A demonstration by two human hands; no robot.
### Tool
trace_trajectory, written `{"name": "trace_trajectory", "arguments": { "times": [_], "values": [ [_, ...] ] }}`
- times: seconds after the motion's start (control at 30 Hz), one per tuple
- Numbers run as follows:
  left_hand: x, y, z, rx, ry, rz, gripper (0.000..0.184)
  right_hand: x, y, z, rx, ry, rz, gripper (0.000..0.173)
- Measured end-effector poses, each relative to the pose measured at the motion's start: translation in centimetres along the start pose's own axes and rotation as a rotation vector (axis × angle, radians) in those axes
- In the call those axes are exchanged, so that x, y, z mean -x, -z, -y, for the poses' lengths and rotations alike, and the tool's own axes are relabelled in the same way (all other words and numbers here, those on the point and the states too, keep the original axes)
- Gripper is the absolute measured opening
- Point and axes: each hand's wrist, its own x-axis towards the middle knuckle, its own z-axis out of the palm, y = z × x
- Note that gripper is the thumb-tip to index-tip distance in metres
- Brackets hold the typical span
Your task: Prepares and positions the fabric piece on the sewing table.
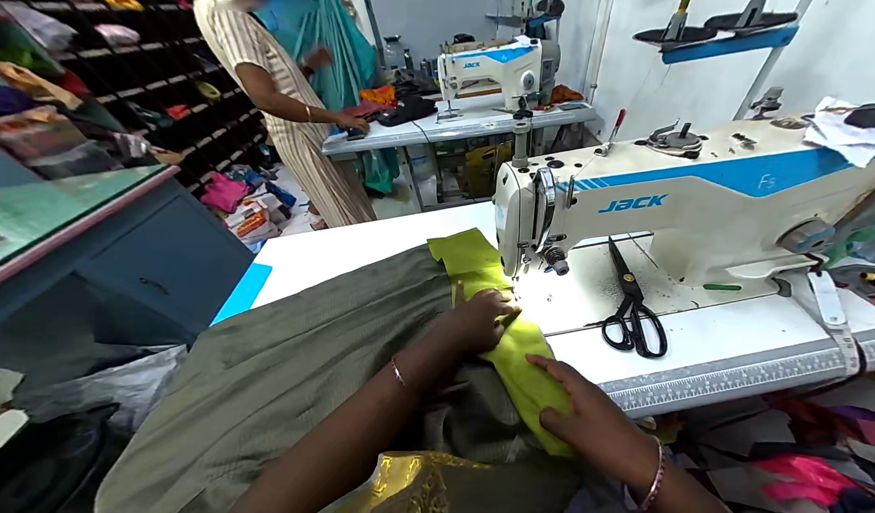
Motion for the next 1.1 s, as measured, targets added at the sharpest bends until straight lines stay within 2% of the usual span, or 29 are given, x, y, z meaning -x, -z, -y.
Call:
{"name": "trace_trajectory", "arguments": {
  "times": [0.07,0.13,0.27,0.53,0.73,1.1],
  "values": [
    [1.0,-0.7,-1.7,0.022,0.059,0.047,0.048,-0.4,0.2,-0.8,-0.009,-0.028,0.018,0.068],
    [0.7,-2.6,-1.0,0.019,0.079,0.078,0.049,-0.7,0.0,-1.4,-0.015,-0.057,0.027,0.067],
    [0.9,-5.3,1.3,0.044,-0.022,-0.044,0.048,-0.6,-0.4,-2.0,-0.099,-0.066,-0.029,0.064],
    [1.5,-5.0,1.3,0.038,-0.065,-0.055,0.049,-0.4,-0.1,-2.4,-0.196,-0.088,-0.098,0.060],
    [1.7,-5.4,2.7,-0.033,-0.145,-0.081,0.055,-0.4,-0.8,-2.3,-0.220,-0.088,-0.061,0.062],
    [1.4,-4.4,3.3,0.026,-0.203,-0.118,0.049,-1.1,-1.0,-1.8,-0.211,-0.079,-0.049,0.061]
  ]
}}
